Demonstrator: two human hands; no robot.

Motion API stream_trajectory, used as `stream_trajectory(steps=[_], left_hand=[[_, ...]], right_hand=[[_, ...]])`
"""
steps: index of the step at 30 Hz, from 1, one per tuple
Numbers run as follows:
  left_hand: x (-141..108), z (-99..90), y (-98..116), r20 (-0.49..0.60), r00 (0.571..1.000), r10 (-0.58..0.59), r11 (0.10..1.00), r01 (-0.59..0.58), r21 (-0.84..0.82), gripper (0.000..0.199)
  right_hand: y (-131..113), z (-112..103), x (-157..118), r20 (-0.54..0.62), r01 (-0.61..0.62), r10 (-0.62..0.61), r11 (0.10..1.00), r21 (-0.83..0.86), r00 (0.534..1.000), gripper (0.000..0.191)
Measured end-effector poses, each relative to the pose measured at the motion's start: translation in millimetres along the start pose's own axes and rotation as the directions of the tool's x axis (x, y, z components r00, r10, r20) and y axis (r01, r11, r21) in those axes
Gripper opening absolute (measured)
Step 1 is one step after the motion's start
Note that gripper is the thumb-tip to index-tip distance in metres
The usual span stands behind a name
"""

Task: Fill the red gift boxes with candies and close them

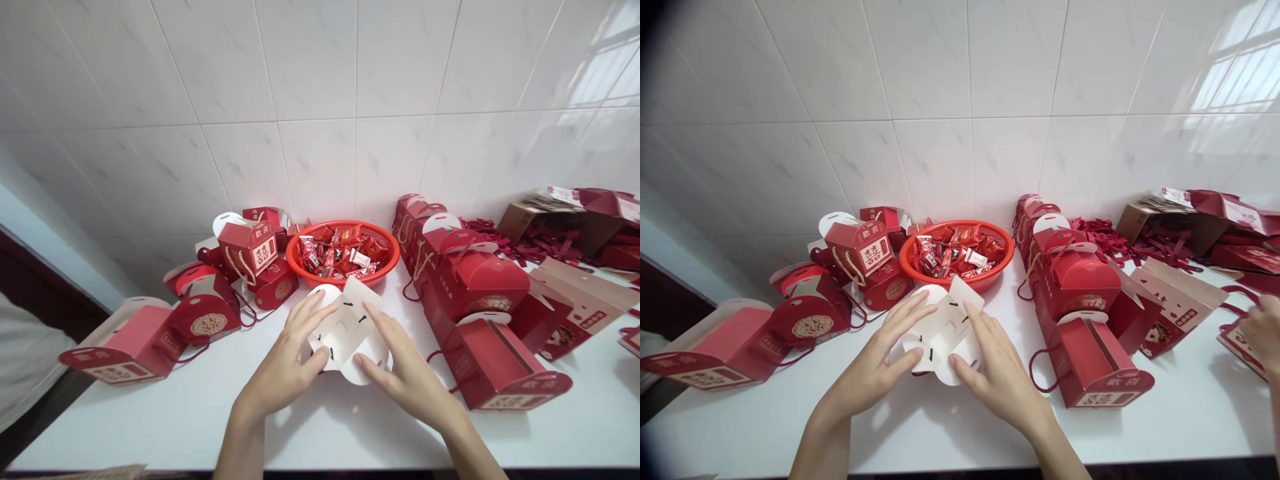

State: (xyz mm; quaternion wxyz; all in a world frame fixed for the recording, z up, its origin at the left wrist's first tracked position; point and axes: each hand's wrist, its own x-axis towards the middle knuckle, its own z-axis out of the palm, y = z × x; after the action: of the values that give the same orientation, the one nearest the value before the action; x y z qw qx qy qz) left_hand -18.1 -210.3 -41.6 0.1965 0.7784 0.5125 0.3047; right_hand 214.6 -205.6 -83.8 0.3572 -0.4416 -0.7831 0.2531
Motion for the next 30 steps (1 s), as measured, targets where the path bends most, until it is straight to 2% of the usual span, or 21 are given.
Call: stream_trajectory(steps=[3,6,11,14,18,22,24,26,28,30], left_hand=[[-7,-3.7,-6,0.111,0.991,-0.076,0.996,0.071,0.049,0.065],[-8,-2.1,-12,0.2,0.972,-0.12,0.992,0.11,0.06,0.068],[-5,4.4,-24,0.21,0.973,-0.095,0.994,0.102,-0.025,0.074],[3,9.6,-25,0.218,0.972,-0.092,0.988,0.117,-0.103,0.076],[20,14.7,-15,0.184,0.982,-0.034,0.996,0.049,-0.075,0.07],[32,4.9,-5,0.214,0.976,0.051,0.998,-0.04,-0.058,0.063],[37,-6.5,-3,0.19,0.979,0.072,0.996,-0.062,-0.058,0.055],[45,-19.0,-3,0.099,0.994,0.038,0.999,-0.035,-0.033,0.048],[61,-29.0,-3,-0.003,1.0,-0.023,0.999,0.023,-0.022,0.044],[86,-33.9,-3,-0.057,0.996,-0.075,0.996,0.073,-0.046,0.04]], right_hand=[[4,0,-3,-0.014,-0.125,0.126,0.991,0.056,0.992,0.086],[10,0,-6,-0.003,-0.22,0.222,0.97,0.107,0.975,0.09],[17,-1,-12,0.042,-0.341,0.338,0.931,0.134,0.94,0.09],[18,-3,-10,0.024,-0.344,0.344,0.928,0.141,0.939,0.089],[20,-10,-1,-0.108,-0.282,0.287,0.957,0.062,0.952,0.081],[25,-13,2,-0.169,-0.232,0.235,0.972,0.035,0.957,0.074],[28,-11,0,-0.163,-0.226,0.231,0.973,0.05,0.959,0.074],[31,-8,-3,-0.156,-0.225,0.234,0.972,0.074,0.96,0.076],[32,-5,-4,-0.15,-0.225,0.239,0.969,0.1,0.959,0.078],[32,-3,-5,-0.145,-0.222,0.238,0.967,0.122,0.96,0.079]])
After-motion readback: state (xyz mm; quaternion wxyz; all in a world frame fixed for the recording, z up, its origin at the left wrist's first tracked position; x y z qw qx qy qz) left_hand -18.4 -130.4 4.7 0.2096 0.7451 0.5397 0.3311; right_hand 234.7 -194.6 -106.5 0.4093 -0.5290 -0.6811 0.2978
